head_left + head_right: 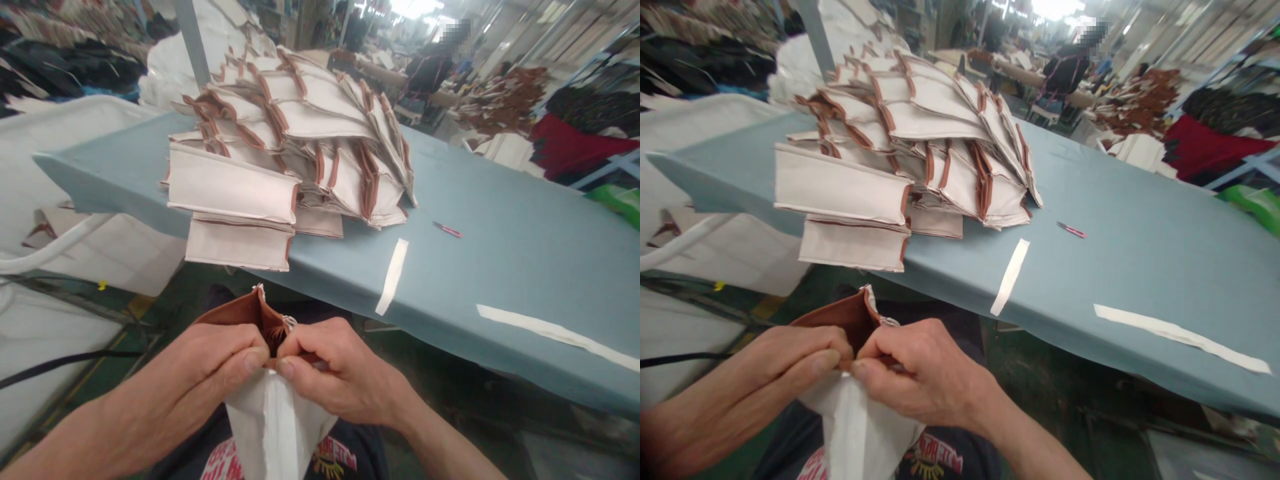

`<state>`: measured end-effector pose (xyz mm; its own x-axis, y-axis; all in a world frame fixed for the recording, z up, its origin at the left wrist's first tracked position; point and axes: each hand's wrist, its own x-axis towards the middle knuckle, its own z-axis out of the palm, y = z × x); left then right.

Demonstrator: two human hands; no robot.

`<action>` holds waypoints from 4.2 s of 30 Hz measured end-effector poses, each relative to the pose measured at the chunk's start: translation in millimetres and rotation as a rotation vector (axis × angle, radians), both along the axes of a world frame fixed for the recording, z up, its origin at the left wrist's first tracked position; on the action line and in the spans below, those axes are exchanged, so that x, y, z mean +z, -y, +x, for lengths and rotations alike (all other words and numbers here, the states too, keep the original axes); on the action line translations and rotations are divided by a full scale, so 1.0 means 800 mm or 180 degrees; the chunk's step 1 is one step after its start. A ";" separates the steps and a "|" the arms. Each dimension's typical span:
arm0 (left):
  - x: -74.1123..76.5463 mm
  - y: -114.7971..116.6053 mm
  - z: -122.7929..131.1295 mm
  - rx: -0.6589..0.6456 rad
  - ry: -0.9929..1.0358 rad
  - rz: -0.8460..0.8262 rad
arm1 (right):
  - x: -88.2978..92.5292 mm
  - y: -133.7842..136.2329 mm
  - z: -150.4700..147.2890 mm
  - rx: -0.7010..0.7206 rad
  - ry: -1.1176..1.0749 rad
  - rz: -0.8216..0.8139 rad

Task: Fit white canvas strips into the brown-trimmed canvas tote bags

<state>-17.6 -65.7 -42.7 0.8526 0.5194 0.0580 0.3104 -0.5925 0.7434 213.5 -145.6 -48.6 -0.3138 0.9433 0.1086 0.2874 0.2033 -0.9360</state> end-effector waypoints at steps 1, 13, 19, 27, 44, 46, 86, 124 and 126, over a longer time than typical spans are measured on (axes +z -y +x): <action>0.002 -0.003 0.002 -0.0117 -0.0011 -0.0013 | 0.001 0.000 0.001 -0.0014 0.0043 0.0115; 0.019 -0.007 0.012 -0.0712 0.0100 -0.0296 | 0.002 0.009 -0.001 0.0177 0.0096 0.0842; -0.004 0.015 -0.006 -0.0494 0.0165 -0.0060 | -0.001 0.009 -0.003 0.0323 0.0135 0.0821; -0.021 0.005 0.009 -0.0065 0.0269 -0.1374 | -0.007 0.006 -0.007 -0.0017 0.0471 0.1040; -0.027 0.005 0.006 -0.0100 0.0121 -0.1293 | 0.000 0.011 0.018 0.0476 0.0376 0.0074; -0.028 0.007 0.006 -0.0159 0.0059 -0.1165 | 0.006 0.010 0.023 0.0547 0.0426 -0.0183; -0.036 0.017 -0.005 0.0061 -0.0140 -0.0866 | -0.010 0.014 0.000 0.0604 0.0604 0.0125; -0.025 0.021 0.036 -0.0143 -0.0046 -0.1234 | -0.027 0.015 -0.005 0.0182 -0.1475 -0.1600; -0.024 0.021 0.035 -0.0093 -0.0122 -0.1660 | -0.032 0.015 -0.010 0.0233 -0.1818 -0.1760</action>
<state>10.8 -82.1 -61.6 0.8635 0.4469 -0.2336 0.3321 -0.1554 0.9304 205.7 -158.0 -73.9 -0.4139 0.8866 -0.2062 -0.2633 -0.3335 -0.9052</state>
